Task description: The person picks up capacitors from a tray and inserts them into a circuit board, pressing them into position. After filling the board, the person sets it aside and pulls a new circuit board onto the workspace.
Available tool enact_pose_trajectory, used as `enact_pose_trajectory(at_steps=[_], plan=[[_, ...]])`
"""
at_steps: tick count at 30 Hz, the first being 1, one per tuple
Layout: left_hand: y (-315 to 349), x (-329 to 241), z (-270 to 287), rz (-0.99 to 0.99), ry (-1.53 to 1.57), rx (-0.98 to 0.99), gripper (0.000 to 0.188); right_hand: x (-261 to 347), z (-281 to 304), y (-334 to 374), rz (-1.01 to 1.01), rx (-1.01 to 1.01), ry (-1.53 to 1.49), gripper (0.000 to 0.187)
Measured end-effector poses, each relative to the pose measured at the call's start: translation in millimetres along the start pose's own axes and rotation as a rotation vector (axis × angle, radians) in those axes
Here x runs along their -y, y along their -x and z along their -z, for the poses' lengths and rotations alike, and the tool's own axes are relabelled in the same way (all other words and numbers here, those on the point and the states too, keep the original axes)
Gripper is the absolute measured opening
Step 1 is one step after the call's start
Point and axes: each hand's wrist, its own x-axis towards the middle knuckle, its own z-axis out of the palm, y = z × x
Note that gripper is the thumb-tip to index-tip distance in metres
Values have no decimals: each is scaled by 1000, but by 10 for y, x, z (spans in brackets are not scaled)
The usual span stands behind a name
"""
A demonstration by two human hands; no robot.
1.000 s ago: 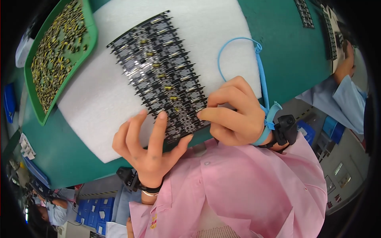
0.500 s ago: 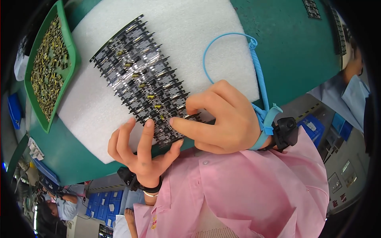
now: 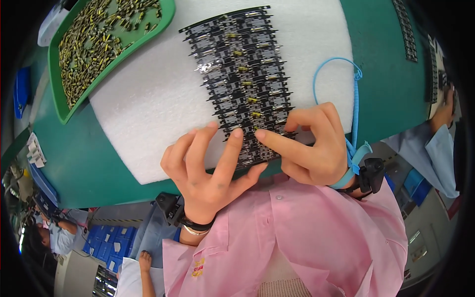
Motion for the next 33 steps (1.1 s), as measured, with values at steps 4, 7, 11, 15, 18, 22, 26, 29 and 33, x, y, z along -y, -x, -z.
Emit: enact_pose_trajectory(at_steps=[4, 7, 11, 15, 18, 22, 26, 29, 33], plan=[[4, -2, -1, 6, -4, -10, 43, 12, -3, 6, -14, 28, 9, 49], [11, -14, -2, 21, -8, -12, 42, 18, -7, 6, -5, 26, 38, 51], [18, -9, -13, 36, 5, -20, 41, 19, 2, 3, -9, 43, 43, 51], [10, -15, -2, 44, 7, -15, 41, 18, -7, -1, 1, 30, 49, 50], [8, -22, 0, 54, 7, -15, 41, 14, -8, 5, 6, 19, 59, 50], [6, -21, -11, 50, 11, -20, 41, -2, -2, 13, 9, 21, 65, 50], [14, -25, -20, 56, 12, -23, 41, -17, 2, 15, 23, 16, 50, 51], [16, -23, -13, 53, 10, -23, 42, -25, -11, 41, 25, -5, 20, 51], [22, -15, -10, 50, 9, -21, 42, -38, -22, 49, 36, -34, -7, 53]])
